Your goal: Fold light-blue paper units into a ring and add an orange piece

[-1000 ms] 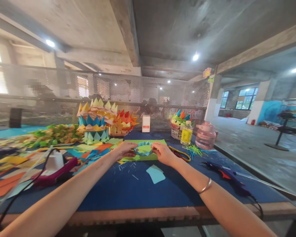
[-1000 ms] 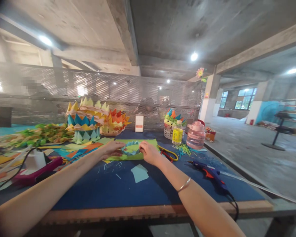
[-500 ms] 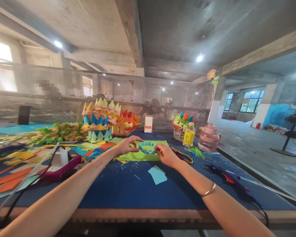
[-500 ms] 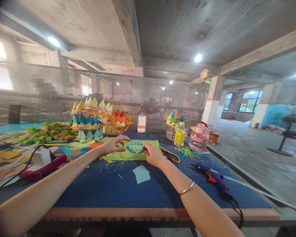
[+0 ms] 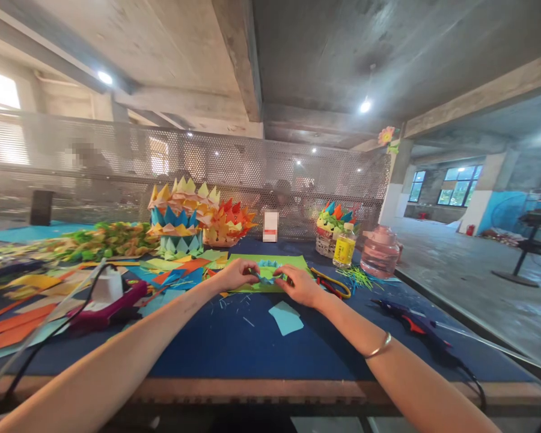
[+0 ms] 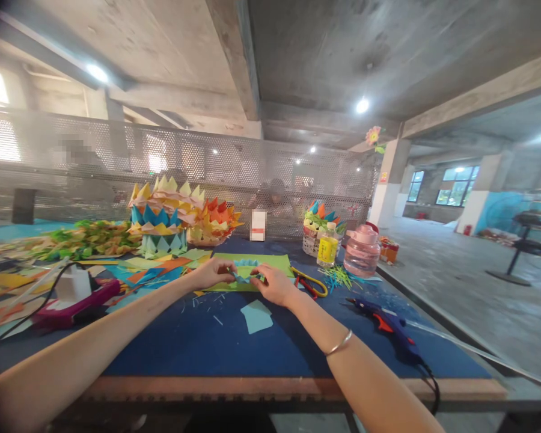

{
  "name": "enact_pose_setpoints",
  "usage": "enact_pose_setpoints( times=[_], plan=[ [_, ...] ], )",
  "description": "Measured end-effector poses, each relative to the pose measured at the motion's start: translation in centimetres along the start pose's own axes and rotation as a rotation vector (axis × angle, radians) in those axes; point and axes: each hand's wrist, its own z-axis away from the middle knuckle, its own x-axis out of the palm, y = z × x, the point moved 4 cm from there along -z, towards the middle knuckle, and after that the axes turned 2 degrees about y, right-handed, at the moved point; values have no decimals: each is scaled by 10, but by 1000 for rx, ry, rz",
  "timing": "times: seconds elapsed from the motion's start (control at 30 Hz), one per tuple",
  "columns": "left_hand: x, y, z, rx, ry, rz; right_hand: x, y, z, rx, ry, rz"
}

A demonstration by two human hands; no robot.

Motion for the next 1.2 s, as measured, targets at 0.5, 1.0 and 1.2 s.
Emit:
enact_pose_setpoints(
  times=[0.5, 1.0, 1.2],
  plan=[
    [9, 31, 4, 36, 202, -128, 7, 0, -1, 92, 6, 85],
    [2, 36, 8, 18, 282, -226, 4, 2, 0, 112, -64, 138],
    [6, 36, 9, -24, 225, -239, 9, 7, -1, 131, -98, 160]
  ],
)
